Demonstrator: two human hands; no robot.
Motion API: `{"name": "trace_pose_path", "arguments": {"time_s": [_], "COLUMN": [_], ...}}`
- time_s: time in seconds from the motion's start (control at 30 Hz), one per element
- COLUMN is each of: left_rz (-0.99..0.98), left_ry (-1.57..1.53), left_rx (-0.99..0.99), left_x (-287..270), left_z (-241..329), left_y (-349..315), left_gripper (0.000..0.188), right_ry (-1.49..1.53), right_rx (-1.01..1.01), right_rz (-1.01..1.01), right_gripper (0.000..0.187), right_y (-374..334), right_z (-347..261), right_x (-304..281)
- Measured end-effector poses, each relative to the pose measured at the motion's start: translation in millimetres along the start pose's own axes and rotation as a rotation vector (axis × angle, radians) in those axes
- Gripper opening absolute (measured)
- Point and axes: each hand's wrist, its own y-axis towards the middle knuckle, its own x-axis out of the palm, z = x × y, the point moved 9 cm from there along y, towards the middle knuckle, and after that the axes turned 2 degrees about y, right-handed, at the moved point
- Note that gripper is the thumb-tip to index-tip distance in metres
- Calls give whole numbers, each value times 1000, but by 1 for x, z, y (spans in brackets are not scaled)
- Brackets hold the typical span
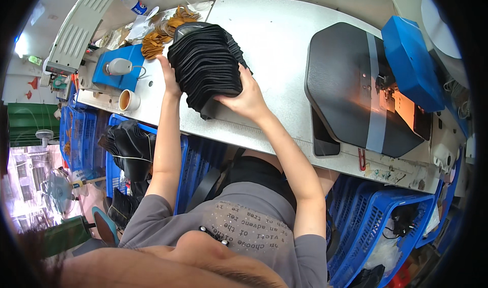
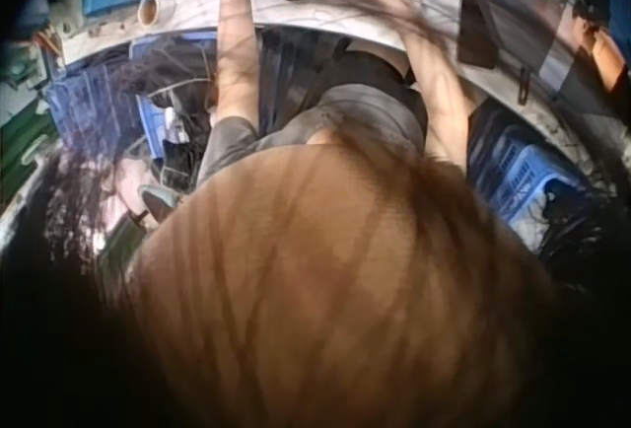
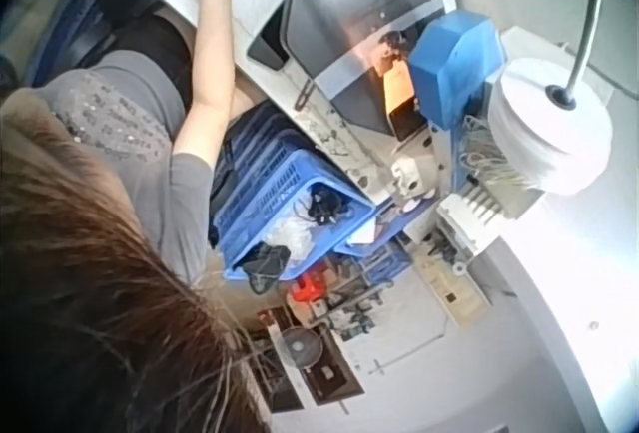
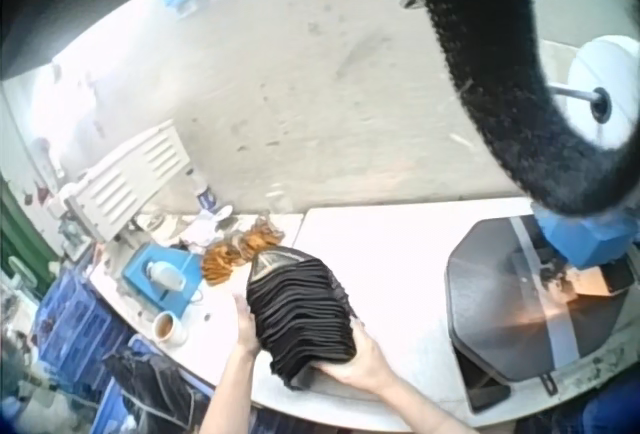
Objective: The person sews black fabric parts using a sewing machine, guiding each piece under the needle and stitching along the edges. They handle multiple parts one at a time, stack the finished pieces, and bundle them with a rubber band before placing them in a blue crate.
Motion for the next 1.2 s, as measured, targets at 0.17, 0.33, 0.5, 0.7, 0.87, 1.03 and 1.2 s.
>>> {"name": "trace_pose_path", "arguments": {"time_s": [0.17,0.33,0.5,0.7,0.87,1.03,1.2], "left_rz": [-90,-59,-130,-163,-100,-92,-47], "left_ry": [-141,-100,648,735,749,742,768], "left_rx": [76,255,638,785,744,736,733], "left_x": [12,35,88,107,110,110,110], "left_z": [-1,5,27,13,16,16,24], "left_y": [-26,-73,-136,-169,-163,-160,-160], "left_gripper": [92,100,103,102,104,102,102], "right_ry": [-216,-91,-140,-182,-453,-458,-414], "right_rx": [-75,-1,-24,258,225,222,12], "right_rz": [61,62,52,-22,-44,-112,364], "right_gripper": [69,58,58,66,53,35,19], "right_y": [-25,-37,-78,-127,-153,-165,-158], "right_z": [-1,0,-3,-14,-57,-121,-206], "right_x": [-7,-25,-54,-77,-98,-133,-226]}}
